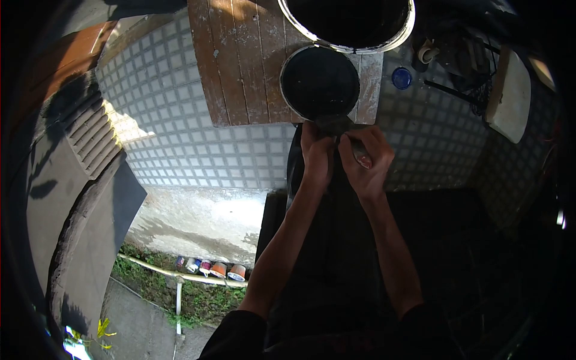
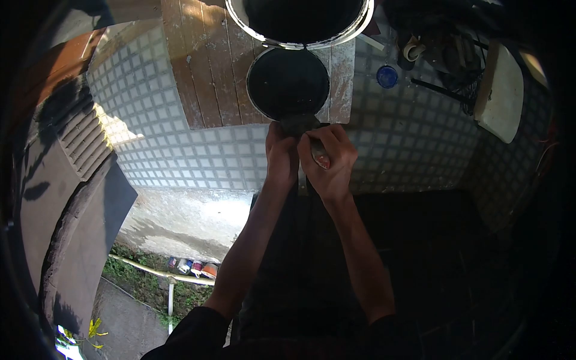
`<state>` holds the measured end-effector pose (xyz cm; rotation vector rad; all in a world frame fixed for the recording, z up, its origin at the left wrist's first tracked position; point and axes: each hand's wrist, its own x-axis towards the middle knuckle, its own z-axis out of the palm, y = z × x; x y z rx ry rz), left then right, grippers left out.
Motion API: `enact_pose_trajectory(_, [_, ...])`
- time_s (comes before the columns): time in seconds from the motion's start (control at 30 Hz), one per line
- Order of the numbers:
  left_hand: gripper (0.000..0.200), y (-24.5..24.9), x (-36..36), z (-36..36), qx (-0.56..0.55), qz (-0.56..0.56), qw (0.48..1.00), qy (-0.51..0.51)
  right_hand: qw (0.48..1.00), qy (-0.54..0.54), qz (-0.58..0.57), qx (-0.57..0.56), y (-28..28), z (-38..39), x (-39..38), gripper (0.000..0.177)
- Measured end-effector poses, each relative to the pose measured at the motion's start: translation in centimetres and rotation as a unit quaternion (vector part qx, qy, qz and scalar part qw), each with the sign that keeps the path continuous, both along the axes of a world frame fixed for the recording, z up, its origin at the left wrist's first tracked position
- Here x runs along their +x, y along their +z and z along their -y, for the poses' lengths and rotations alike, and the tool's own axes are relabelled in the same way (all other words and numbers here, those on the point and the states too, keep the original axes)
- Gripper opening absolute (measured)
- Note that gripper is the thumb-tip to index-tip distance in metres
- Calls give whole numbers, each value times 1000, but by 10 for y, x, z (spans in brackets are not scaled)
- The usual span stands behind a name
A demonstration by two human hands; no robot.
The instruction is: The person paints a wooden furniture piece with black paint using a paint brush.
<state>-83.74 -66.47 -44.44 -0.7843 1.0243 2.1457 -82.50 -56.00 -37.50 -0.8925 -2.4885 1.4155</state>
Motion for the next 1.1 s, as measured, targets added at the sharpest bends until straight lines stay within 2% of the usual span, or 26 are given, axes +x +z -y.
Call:
enact_pose_trajectory(0.13, [69,-4,-7,0,-7,3,1000,5,996,13,69,-61,-6,-21,-31,8])
enact_pose_trajectory(0.2, [69,-6,-5,1,-12,-8,1000,-3,985,-16,114,-126,-9,-28,-43,13])
enact_pose_trajectory(0.3, [67,-6,-8,-1,-20,-31,999,-10,972,-4,164,-169,-17,-41,-63,17])
enact_pose_trajectory(0.6, [77,-6,-15,0,2,23,1000,11,948,-14,219,-232,-40,-52,-78,17])
enact_pose_trajectory(0.67, [72,-9,-17,2,25,17,999,26,967,15,179,-182,-34,-47,-71,21])
enact_pose_trajectory(0.77, [81,-14,-25,14,22,9,1000,7,990,32,90,-105,-20,-41,-51,27])
enact_pose_trajectory(0.8, [78,-18,-28,18,30,11,999,5,995,35,52,-80,-18,-42,-46,30])
enact_pose_trajectory(0.87, [72,-26,-27,30,46,19,999,-5,981,-55,54,-178,-22,-41,-29,33])
enact_pose_trajectory(0.93, [67,-32,-27,35,16,74,997,27,948,-169,42,-268,-24,-46,-13,36])
enact_pose_trajectory(1.03, [61,-49,-31,41,-9,88,996,34,851,-355,-14,-386,-24,-62,11,34])
enact_pose_trajectory(1.1, [62,-56,-31,46,-12,82,996,21,760,-456,-68,-458,-21,-71,36,32])
